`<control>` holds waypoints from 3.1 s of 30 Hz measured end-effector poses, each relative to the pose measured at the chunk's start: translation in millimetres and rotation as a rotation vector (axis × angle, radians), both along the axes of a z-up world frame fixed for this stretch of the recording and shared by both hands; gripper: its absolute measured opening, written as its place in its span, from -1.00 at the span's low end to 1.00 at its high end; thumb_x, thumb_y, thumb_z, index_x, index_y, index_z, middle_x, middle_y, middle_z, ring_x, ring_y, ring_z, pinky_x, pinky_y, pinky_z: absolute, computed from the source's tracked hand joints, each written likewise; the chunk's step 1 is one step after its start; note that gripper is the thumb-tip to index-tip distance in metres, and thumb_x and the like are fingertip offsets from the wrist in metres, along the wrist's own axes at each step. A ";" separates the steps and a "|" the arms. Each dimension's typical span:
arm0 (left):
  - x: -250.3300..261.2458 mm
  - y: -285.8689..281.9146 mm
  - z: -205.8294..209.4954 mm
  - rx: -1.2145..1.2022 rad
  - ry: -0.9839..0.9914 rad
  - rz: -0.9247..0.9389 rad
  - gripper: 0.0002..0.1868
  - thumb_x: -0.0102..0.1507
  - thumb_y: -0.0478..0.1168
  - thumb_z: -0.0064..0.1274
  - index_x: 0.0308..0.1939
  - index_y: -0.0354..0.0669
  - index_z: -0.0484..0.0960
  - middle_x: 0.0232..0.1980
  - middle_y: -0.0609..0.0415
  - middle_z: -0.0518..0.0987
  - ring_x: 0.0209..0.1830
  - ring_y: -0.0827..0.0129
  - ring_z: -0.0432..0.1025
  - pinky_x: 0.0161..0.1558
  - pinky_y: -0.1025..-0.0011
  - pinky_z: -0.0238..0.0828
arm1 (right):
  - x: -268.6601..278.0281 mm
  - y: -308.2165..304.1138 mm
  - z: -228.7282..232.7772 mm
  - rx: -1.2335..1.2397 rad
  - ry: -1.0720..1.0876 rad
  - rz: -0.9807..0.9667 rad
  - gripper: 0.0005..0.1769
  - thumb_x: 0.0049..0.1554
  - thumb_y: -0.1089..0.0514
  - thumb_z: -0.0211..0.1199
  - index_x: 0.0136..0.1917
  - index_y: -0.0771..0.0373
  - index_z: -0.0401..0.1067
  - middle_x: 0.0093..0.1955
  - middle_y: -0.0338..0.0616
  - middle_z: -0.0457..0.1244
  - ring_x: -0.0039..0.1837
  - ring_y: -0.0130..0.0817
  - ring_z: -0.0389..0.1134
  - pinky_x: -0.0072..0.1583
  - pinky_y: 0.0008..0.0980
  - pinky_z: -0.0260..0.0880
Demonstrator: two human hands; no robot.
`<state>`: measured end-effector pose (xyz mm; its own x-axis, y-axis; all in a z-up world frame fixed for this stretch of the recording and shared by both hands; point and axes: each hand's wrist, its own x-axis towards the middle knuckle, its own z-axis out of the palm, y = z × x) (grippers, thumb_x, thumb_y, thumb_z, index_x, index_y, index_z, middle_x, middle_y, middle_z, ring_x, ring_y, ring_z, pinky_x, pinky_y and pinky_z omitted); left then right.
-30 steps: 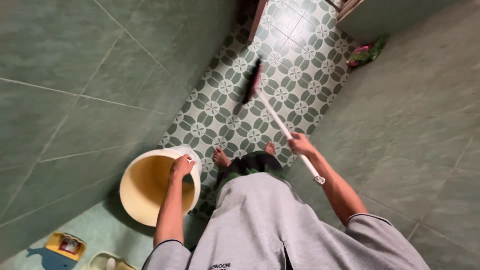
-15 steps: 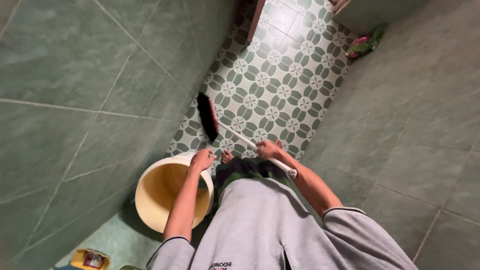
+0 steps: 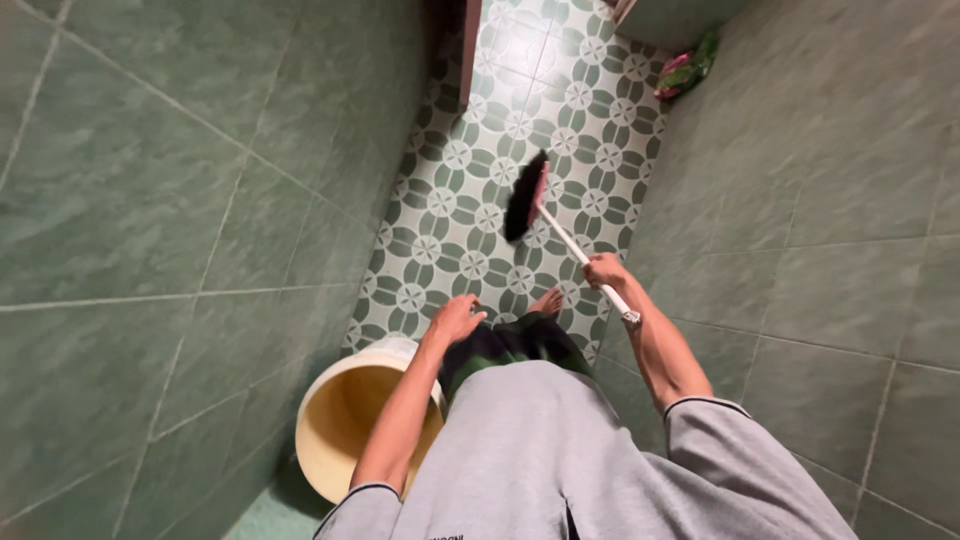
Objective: The person sweeps a tiled bathroom floor using a broom, moving a bucket and pushing the broom into corners and along the edges of a door.
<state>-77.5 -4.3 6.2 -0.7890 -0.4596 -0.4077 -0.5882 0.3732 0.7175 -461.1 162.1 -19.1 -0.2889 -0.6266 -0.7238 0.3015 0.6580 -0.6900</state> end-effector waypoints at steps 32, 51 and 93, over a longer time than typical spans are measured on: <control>16.2 -52.5 72.5 -0.014 -0.364 0.222 -0.59 0.20 0.03 0.21 0.03 -0.10 0.67 0.00 -0.11 0.68 0.05 -0.04 0.54 0.08 0.13 0.47 | 47.3 -46.3 15.0 0.024 -0.127 0.097 -0.69 0.08 0.32 0.29 0.10 0.44 0.57 -0.31 -0.10 0.33 -0.33 -0.37 0.33 -0.35 -0.29 0.32; -157.0 -40.5 43.4 -0.023 -0.100 -0.054 -0.58 0.23 0.04 0.15 0.04 -0.14 0.62 0.03 -0.10 0.68 0.06 0.01 0.55 0.08 0.14 0.47 | -112.4 38.9 25.3 0.069 0.109 -0.320 -0.72 0.17 0.32 0.16 0.16 0.24 0.46 -0.42 -0.15 0.21 -0.48 -0.40 0.17 -0.45 -0.36 0.18; -193.4 -60.5 51.9 0.036 -0.204 0.072 -0.56 0.23 0.02 0.15 0.07 -0.17 0.64 -0.03 -0.11 0.70 0.02 0.08 0.60 0.06 0.19 0.52 | -184.1 6.8 -8.7 0.046 0.034 -0.377 -0.76 0.17 0.35 0.14 0.12 0.33 0.45 -0.41 -0.08 0.22 -0.50 -0.37 0.16 -0.47 -0.30 0.15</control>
<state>-270.9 -64.8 58.2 -0.6546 -0.4937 -0.5725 -0.7463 0.3015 0.5934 -645.2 168.9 -27.8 -0.5172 -0.4388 -0.7348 0.5062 0.5355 -0.6761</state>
